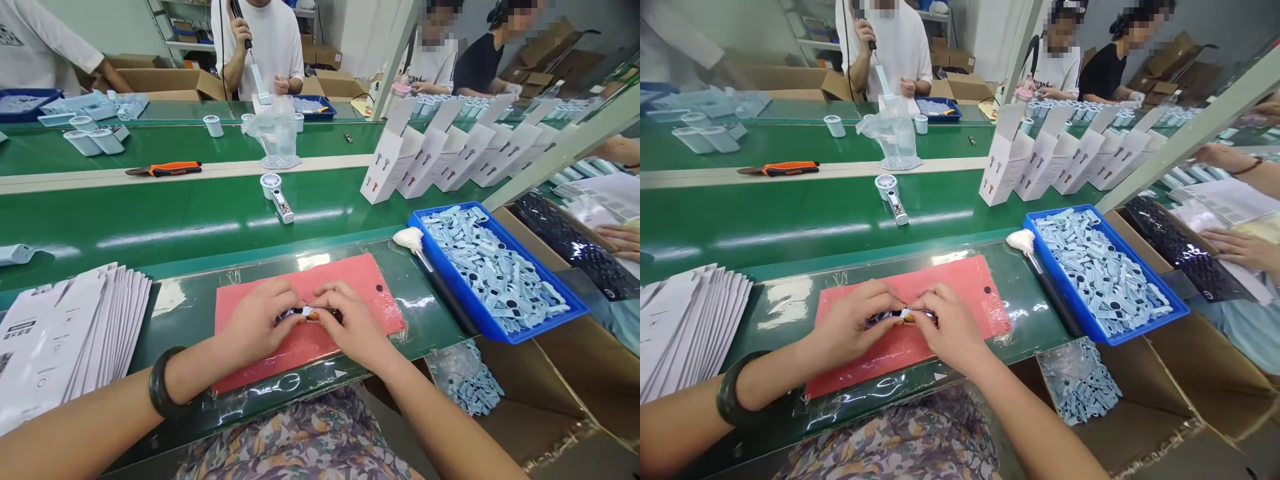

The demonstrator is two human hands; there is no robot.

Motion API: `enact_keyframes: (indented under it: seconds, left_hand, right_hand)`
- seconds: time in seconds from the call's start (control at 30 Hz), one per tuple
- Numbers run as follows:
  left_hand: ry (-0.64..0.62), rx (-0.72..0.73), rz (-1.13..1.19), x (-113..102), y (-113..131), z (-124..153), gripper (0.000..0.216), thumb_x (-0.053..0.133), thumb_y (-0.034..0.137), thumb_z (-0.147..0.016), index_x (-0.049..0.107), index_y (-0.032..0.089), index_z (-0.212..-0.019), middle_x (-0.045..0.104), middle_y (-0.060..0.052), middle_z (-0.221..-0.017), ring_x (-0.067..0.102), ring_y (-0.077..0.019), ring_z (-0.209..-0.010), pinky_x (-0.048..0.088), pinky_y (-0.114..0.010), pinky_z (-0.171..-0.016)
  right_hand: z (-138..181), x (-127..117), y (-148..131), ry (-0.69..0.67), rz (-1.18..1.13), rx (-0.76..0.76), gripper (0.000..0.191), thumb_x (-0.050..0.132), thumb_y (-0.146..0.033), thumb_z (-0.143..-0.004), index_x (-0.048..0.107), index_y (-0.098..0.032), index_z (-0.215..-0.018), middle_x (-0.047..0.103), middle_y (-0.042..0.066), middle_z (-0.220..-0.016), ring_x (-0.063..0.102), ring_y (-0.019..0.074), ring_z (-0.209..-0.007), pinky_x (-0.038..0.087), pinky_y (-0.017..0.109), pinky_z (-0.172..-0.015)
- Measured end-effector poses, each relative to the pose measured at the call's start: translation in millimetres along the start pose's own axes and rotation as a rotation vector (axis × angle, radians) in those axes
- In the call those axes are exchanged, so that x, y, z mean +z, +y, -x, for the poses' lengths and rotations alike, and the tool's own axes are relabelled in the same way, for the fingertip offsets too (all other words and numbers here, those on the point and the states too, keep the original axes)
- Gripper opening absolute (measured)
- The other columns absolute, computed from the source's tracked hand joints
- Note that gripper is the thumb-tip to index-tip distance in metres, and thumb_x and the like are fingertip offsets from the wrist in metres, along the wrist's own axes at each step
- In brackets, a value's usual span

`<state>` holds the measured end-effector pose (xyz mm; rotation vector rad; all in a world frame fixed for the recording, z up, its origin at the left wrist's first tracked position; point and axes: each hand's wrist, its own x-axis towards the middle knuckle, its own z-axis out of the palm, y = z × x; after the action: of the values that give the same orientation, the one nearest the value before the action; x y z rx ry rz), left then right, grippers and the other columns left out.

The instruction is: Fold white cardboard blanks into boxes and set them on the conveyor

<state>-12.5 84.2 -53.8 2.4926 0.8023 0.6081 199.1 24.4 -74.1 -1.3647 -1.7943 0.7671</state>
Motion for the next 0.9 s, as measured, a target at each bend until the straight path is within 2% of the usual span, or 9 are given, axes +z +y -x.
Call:
enact_keyframes:
  seconds: [0.1, 0.17, 0.23, 0.33, 0.4, 0.47, 0.6, 0.77, 0.9]
  left_hand:
    - [-0.004, 0.007, 0.004, -2.0, 4.9, 3.4, 0.018, 0.053, 0.023, -0.102, 0.069, 0.019, -0.095, 0.069, -0.006, -0.094, 0.063, -0.0209, -0.09, 0.053, -0.035, -0.08]
    - [-0.035, 0.03, -0.027, -4.3, 10.2, 8.2, 0.019, 0.053, 0.025, -0.102, 0.069, 0.02, -0.094, 0.07, -0.007, -0.097, 0.064, -0.0232, -0.097, 0.054, -0.039, -0.086]
    - [-0.068, 0.034, -0.066, -5.1, 16.6, 14.8, 0.017, 0.054, 0.028, -0.102, 0.069, 0.021, -0.097, 0.071, -0.008, -0.102, 0.065, -0.0263, -0.104, 0.055, -0.043, -0.09]
    - [-0.068, -0.018, -0.12, -0.9, 25.2, 25.7, 0.017, 0.056, 0.025, -0.1, 0.067, 0.02, -0.112, 0.073, -0.01, -0.115, 0.065, -0.0308, -0.114, 0.055, -0.053, -0.098]
    - [-0.061, -0.068, -0.144, 4.8, 29.0, 31.2, 0.022, 0.055, 0.021, -0.099, 0.066, 0.021, -0.118, 0.074, -0.01, -0.122, 0.062, -0.0333, -0.125, 0.053, -0.057, -0.104]
    - [-0.046, -0.113, -0.162, 10.6, 31.1, 34.2, 0.022, 0.056, 0.02, -0.098, 0.067, 0.021, -0.116, 0.075, -0.009, -0.121, 0.061, -0.0342, -0.129, 0.053, -0.059, -0.106]
    - [-0.006, -0.126, -0.21, 15.6, 32.2, 33.4, 0.02, 0.056, 0.018, -0.096, 0.07, 0.02, -0.11, 0.077, -0.01, -0.115, 0.066, -0.0327, -0.12, 0.056, -0.056, -0.103]
    - [-0.035, -0.104, -0.253, 12.6, 32.9, 29.8, 0.021, 0.054, 0.02, -0.098, 0.07, 0.02, -0.112, 0.078, -0.009, -0.115, 0.064, -0.0339, -0.125, 0.053, -0.059, -0.105]
    - [-0.04, -0.077, -0.3, 11.3, 34.6, 28.1, 0.022, 0.051, 0.02, -0.099, 0.07, 0.02, -0.111, 0.077, -0.01, -0.114, 0.066, -0.032, -0.119, 0.054, -0.055, -0.103]
  right_hand:
    - [-1.2, 1.3, 3.9, -0.087, -0.203, 0.146, 0.012, 0.063, -0.02, -0.097, 0.068, -0.023, -0.108, 0.071, 0.005, -0.113, 0.068, 0.0197, -0.108, 0.054, 0.037, -0.096]
    - [-0.5, -2.4, 4.5, -0.175, -0.191, 0.185, 0.029, 0.068, -0.023, -0.095, 0.064, -0.023, -0.123, 0.07, 0.007, -0.125, 0.066, 0.0227, -0.117, 0.052, 0.043, -0.104]
    - [1.7, -8.1, 3.2, -0.271, -0.092, 0.139, 0.041, 0.071, -0.024, -0.093, 0.061, -0.023, -0.132, 0.068, 0.009, -0.131, 0.062, 0.0266, -0.123, 0.048, 0.05, -0.11]
    - [6.9, -12.9, -1.0, -0.344, 0.046, 0.012, 0.039, 0.07, -0.021, -0.094, 0.064, -0.023, -0.132, 0.069, 0.009, -0.125, 0.061, 0.0288, -0.121, 0.045, 0.053, -0.109]
    - [10.2, -10.6, -4.0, -0.327, 0.042, -0.014, 0.039, 0.067, -0.016, -0.094, 0.063, -0.023, -0.132, 0.068, 0.008, -0.123, 0.061, 0.0274, -0.119, 0.046, 0.05, -0.106]
    - [12.5, -5.2, -6.0, -0.29, 0.036, 0.007, 0.038, 0.064, -0.013, -0.093, 0.064, -0.023, -0.13, 0.068, 0.008, -0.123, 0.061, 0.0268, -0.116, 0.047, 0.048, -0.103]
    - [15.0, 3.5, -4.8, -0.244, 0.107, 0.028, 0.033, 0.063, -0.015, -0.095, 0.065, -0.021, -0.128, 0.068, 0.009, -0.122, 0.06, 0.0285, -0.115, 0.046, 0.05, -0.102]
    - [20.0, 3.5, 4.8, -0.249, 0.149, -0.112, 0.04, 0.058, -0.018, -0.099, 0.058, -0.022, -0.138, 0.065, 0.011, -0.133, 0.058, 0.0285, -0.121, 0.046, 0.049, -0.104]
    - [21.6, 7.2, 8.4, -0.22, 0.231, -0.162, 0.04, 0.055, -0.019, -0.099, 0.057, -0.018, -0.139, 0.065, 0.015, -0.132, 0.058, 0.0313, -0.12, 0.048, 0.052, -0.103]
